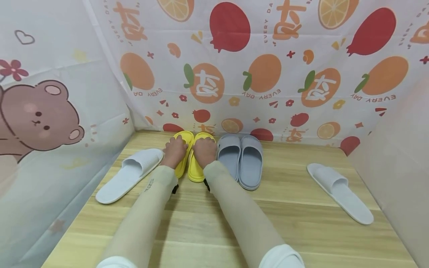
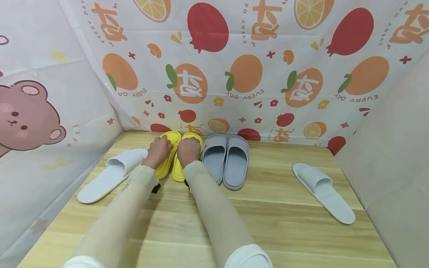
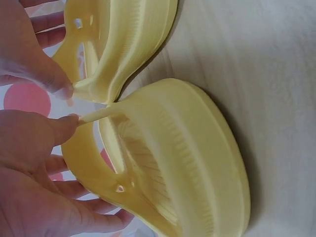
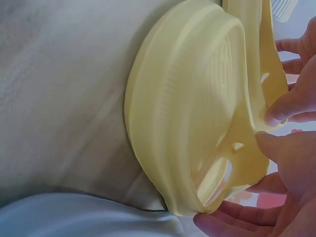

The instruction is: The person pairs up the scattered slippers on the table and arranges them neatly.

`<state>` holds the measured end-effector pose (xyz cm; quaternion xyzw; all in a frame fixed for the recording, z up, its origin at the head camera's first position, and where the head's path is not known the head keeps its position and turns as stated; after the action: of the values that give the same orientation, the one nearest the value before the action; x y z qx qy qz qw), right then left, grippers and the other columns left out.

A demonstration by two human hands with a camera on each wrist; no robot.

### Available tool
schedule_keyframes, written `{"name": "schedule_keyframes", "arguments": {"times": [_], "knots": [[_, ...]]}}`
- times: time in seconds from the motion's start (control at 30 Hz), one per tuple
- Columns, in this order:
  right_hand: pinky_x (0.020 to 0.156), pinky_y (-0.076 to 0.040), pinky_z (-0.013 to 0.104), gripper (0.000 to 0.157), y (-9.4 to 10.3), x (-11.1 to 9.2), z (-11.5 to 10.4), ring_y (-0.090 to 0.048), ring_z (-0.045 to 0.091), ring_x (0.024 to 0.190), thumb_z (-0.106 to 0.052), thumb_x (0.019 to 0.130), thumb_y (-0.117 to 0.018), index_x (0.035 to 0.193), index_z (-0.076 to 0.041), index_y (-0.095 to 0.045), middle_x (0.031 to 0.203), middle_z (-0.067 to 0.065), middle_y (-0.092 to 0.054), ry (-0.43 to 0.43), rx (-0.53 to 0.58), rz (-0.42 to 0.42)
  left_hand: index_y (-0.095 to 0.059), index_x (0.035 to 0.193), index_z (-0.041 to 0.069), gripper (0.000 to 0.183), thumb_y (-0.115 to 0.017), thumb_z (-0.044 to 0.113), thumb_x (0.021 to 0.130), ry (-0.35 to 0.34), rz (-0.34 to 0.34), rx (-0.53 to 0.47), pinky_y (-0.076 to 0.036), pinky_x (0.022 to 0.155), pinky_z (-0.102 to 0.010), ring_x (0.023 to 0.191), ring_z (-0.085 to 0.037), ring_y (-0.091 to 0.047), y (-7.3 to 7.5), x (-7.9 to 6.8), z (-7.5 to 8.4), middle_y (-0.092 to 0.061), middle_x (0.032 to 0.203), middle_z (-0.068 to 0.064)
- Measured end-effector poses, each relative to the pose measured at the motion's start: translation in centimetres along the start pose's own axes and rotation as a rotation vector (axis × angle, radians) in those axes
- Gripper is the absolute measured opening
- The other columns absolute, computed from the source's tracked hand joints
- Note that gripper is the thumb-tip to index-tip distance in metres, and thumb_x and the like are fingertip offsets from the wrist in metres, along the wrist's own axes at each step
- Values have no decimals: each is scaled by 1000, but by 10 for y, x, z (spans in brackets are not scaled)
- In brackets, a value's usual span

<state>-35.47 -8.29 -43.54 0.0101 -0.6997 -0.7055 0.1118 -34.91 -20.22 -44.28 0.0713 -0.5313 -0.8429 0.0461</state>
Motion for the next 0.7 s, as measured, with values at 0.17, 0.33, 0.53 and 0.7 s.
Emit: {"name": "schedule_keyframes", "arguments": {"times": [0.17,0.33,0.53,0.7], "knots": [[77,-58,36,43,0,1,1,-69,22,91,-53,97,-61,99,-14,-77,98,7,-73,26,-10,36,-39,146,-1,51,-48,30,106,-8,1,-9,-36,102,-71,127,-56,-43,1,-2,-1,-41,143,-32],[78,-57,37,44,4,2,3,-68,22,91,-53,98,-58,99,-12,-76,97,8,-73,32,10,18,-35,151,2,58,-47,35,105,-19,3,-8,-37,101,-71,128,-54,-42,4,-3,-2,-39,145,-32],[74,-58,41,45,11,1,8,-69,23,85,-51,102,-52,103,-11,-72,95,7,-72,26,57,-50,-29,154,6,62,-43,41,105,-10,6,0,-34,102,-72,131,-54,-40,8,-7,-6,-33,151,-32],[72,-57,40,49,16,2,9,-69,22,84,-53,101,-52,118,-10,-70,98,7,-72,36,56,-56,-28,156,6,64,-42,43,105,-32,25,19,-30,102,-75,131,-55,-39,12,-14,-10,-31,152,-32]]}}
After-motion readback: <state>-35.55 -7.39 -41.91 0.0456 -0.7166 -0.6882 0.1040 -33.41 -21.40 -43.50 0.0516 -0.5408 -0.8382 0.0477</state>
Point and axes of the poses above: each hand's wrist, its own x-axis towards the middle knuckle, its own y-axis out of the back of the hand, z = x × y, the point moved 3 cm from there along x, towards the middle knuckle
